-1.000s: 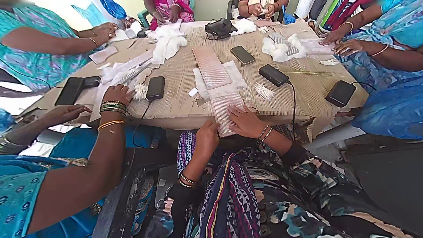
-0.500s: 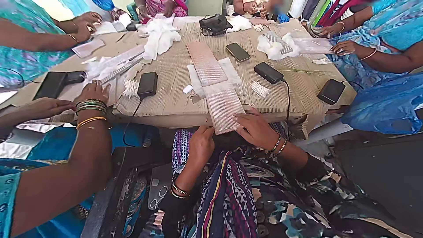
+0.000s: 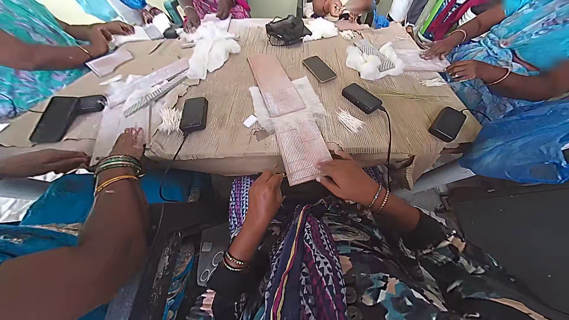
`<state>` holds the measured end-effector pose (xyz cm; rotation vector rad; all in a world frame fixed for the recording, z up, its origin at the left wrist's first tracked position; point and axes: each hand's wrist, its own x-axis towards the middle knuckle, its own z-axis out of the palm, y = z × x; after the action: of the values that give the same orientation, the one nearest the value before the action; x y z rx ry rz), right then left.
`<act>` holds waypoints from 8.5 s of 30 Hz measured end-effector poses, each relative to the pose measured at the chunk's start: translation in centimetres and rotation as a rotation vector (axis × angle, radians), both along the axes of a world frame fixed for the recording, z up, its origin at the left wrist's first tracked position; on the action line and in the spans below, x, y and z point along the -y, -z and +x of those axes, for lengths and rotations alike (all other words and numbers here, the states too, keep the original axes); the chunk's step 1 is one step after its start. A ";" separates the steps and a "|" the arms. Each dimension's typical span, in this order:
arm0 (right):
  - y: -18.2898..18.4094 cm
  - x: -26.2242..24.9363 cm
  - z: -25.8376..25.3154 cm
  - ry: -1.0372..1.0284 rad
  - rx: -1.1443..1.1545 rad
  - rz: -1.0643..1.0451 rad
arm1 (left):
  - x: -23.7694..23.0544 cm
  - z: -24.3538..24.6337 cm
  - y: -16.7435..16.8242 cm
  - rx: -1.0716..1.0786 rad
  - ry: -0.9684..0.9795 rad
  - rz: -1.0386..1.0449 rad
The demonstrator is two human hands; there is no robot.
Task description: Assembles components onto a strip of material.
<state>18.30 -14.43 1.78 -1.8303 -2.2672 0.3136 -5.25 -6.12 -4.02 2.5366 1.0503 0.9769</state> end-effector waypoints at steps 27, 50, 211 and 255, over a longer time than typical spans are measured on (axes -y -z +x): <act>1.6 -3.9 0.0 -0.059 -0.024 0.303 | -2.4 2.0 -0.4 -0.050 0.109 0.049; -0.6 -11.0 6.6 0.359 0.074 0.345 | -5.0 -1.3 1.4 0.006 -0.067 -0.099; 2.0 -18.9 1.6 0.055 0.171 0.362 | -1.7 -2.2 -0.1 0.060 -0.093 -0.237; 1.8 -9.7 2.0 0.399 -0.290 -0.006 | -1.2 4.7 -3.6 -0.123 -0.142 -0.234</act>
<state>20.35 -4.69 0.01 -2.0319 -1.6716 0.4775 -0.54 -4.95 -0.46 2.3807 1.3121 0.6910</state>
